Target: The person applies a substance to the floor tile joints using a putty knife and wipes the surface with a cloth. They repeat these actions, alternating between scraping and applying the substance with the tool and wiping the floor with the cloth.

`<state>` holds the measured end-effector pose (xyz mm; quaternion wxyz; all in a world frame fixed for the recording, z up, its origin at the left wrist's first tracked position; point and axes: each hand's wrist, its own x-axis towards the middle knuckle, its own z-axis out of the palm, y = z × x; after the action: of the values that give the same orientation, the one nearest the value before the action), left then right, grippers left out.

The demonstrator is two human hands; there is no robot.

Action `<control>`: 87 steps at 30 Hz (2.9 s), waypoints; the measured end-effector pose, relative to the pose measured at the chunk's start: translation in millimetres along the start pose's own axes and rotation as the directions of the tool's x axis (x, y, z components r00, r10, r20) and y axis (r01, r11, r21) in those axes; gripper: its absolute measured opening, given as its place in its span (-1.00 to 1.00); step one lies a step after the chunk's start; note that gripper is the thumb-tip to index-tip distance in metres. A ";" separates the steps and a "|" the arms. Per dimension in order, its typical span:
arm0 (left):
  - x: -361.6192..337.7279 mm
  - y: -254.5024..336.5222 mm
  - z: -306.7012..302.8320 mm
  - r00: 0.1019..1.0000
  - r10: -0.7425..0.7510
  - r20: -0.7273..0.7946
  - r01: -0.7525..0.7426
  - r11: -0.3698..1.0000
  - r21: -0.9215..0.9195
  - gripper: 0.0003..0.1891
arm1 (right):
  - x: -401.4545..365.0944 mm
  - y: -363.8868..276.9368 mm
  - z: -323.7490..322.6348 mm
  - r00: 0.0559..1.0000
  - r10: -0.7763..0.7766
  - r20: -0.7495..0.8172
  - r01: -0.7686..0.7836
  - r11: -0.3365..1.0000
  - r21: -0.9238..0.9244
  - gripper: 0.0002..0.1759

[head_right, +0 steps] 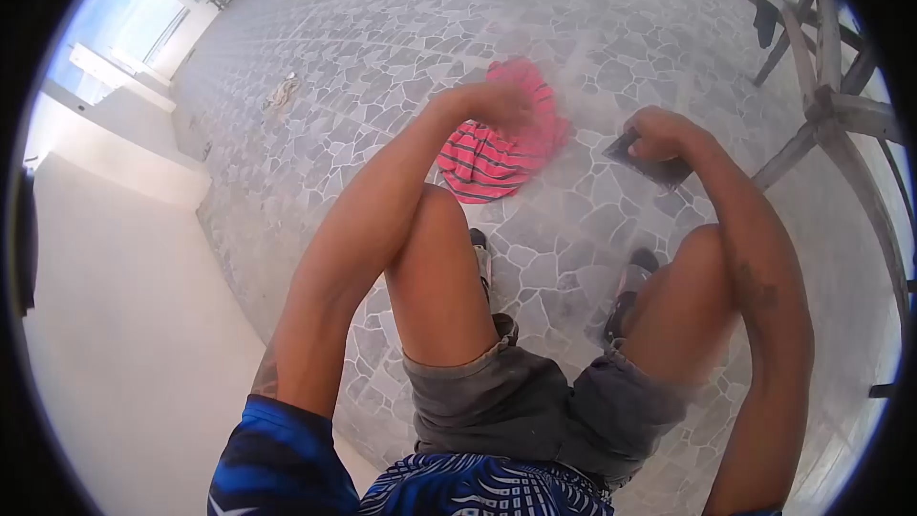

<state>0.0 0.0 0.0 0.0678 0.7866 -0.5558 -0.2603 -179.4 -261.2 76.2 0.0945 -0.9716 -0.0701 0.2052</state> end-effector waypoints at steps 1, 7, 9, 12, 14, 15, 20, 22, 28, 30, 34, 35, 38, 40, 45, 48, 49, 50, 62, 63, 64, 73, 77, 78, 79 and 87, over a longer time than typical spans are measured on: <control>-0.9 0.7 -0.6 1.000 0.014 -0.006 -0.014 1.000 -0.005 -0.68 | 0.3 1.0 0.5 1.000 -0.006 -0.007 0.006 1.000 0.000 -0.52; -29.5 52.6 -23.5 0.963 -0.266 0.045 0.268 0.930 -0.252 -0.67 | 0.5 1.9 2.9 1.000 -0.003 -0.005 0.004 1.000 0.013 -0.52; -32.2 56.9 -25.1 0.958 -0.282 0.051 0.285 0.919 -0.271 -0.66 | -0.4 1.1 2.7 1.000 0.000 -0.004 0.000 1.000 0.015 -0.52; -34.0 58.1 -25.8 0.958 -0.280 0.057 0.284 0.915 -0.285 -0.65 | -0.3 0.3 2.5 1.000 0.001 -0.001 -0.001 1.000 0.008 -0.52; -37.0 62.2 -27.8 0.956 -0.288 0.058 0.292 0.910 -0.296 -0.64 | -0.1 0.0 2.4 1.000 -0.002 -0.005 0.002 1.000 0.000 -0.52; -36.7 61.7 -27.6 0.956 -0.289 0.057 0.292 0.908 -0.301 -0.64 | -0.3 -0.4 2.1 1.000 0.002 -0.004 -0.002 1.000 0.001 -0.52; -36.3 61.5 -27.7 0.952 -0.301 0.056 0.304 0.906 -0.296 -0.63 | -0.6 -0.8 1.8 1.000 0.006 -0.003 -0.006 1.000 0.010 -0.54; -36.5 62.1 -27.9 0.953 -0.299 0.053 0.301 0.908 -0.292 -0.62 | -0.2 -0.8 1.4 1.000 0.001 0.006 -0.001 1.000 -0.001 -0.54; -36.3 59.8 -27.5 0.956 -0.288 0.052 0.290 0.910 -0.296 -0.62 | -0.3 -0.7 2.1 1.000 -0.002 -0.007 0.002 1.000 -0.002 -0.54; -35.7 59.2 -27.2 0.958 -0.283 0.050 0.286 0.914 -0.287 -0.62 | -0.3 -1.0 1.9 1.000 0.001 -0.006 -0.002 1.000 -0.006 -0.54; -36.5 59.8 -27.2 0.958 -0.283 0.047 0.284 0.912 -0.295 -0.62 | -0.5 -2.5 0.7 1.000 0.012 0.006 -0.012 1.000 -0.013 -0.53; -36.8 59.8 -27.2 0.958 -0.283 0.046 0.283 0.908 -0.308 -0.62 | -0.6 -3.0 0.5 1.000 0.014 0.009 -0.014 1.000 -0.015 -0.53; -36.3 60.0 -28.1 0.961 -0.273 0.056 0.276 0.914 -0.298 -0.62 | -0.3 -1.4 1.7 1.000 0.008 0.003 -0.008 1.000 -0.017 -0.52; -38.4 63.1 -29.4 0.960 -0.274 0.053 0.278 0.915 -0.291 -0.62 | 0.4 -1.3 1.1 1.000 0.010 0.013 -0.009 1.000 -0.017 -0.52; -34.6 57.2 -25.5 0.963 -0.266 0.049 0.269 0.925 -0.269 -0.63 | 1.6 0.2 3.3 1.000 0.008 0.002 -0.008 1.000 -0.029 -0.54; -23.3 44.8 -18.0 0.962 -0.263 0.068 0.271 0.939 -0.209 -0.64 | 3.7 4.0 5.8 1.000 -0.003 -0.002 0.003 0.999 -0.039 -0.56; -26.2 50.6 -18.2 0.958 -0.277 0.077 0.287 0.938 -0.195 -0.65 | 1.6 2.8 5.2 1.000 -0.004 0.012 0.004 1.000 -0.029 -0.57; -28.7 55.7 -19.1 0.953 -0.291 0.086 0.302 0.936 -0.181 -0.65 | 0.2 2.5 5.2 1.000 -0.005 0.026 0.005 1.000 -0.018 -0.58; -25.1 54.4 -21.5 0.956 -0.283 0.073 0.292 0.941 -0.170 -0.66 | -2.1 8.6 4.8 1.000 0.000 -0.031 0.000 1.000 0.012 -0.63; -25.0 54.6 -21.6 0.957 -0.278 0.076 0.287 0.942 -0.172 -0.66 | -1.6 10.6 5.9 0.999 -0.006 -0.034 0.006 1.000 0.014 -0.63; -24.9 54.9 -21.8 0.959 -0.274 0.079 0.284 0.943 -0.173 -0.66 | -0.6 13.2 7.8 0.999 -0.012 -0.037 0.013 1.000 0.016 -0.63; -32.3 63.3 -24.9 0.950 -0.302 0.075 0.311 0.924 -0.223 -0.65 | -1.7 11.2 6.8 1.000 -0.006 -0.024 0.006 1.000 0.005 -0.61; -32.3 62.1 -23.7 0.949 -0.308 0.067 0.315 0.923 -0.221 -0.64 | -1.7 9.9 6.8 1.000 -0.001 -0.024 0.001 1.000 0.003 -0.60; -31.8 61.2 -23.2 0.950 -0.306 0.066 0.313 0.924 -0.218 -0.64 | -1.7 9.9 7.2 1.000 -0.003 -0.031 0.003 1.000 0.000 -0.60; -31.3 60.3 -22.9 0.950 -0.305 0.067 0.312 0.925 -0.216 -0.64 | -1.9 10.0 7.8 0.999 -0.004 -0.038 0.004 1.000 -0.002 -0.61; -30.3 61.9 -24.9 0.945 -0.318 0.072 0.326 0.923 -0.202 -0.66 | -2.4 10.5 6.3 0.999 -0.014 -0.041 0.014 1.000 0.008 -0.65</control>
<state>-47.3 0.0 55.9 0.0967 0.8505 -0.3893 -0.3402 -183.2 -270.9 69.2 0.1014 -0.9747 -0.0742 0.1848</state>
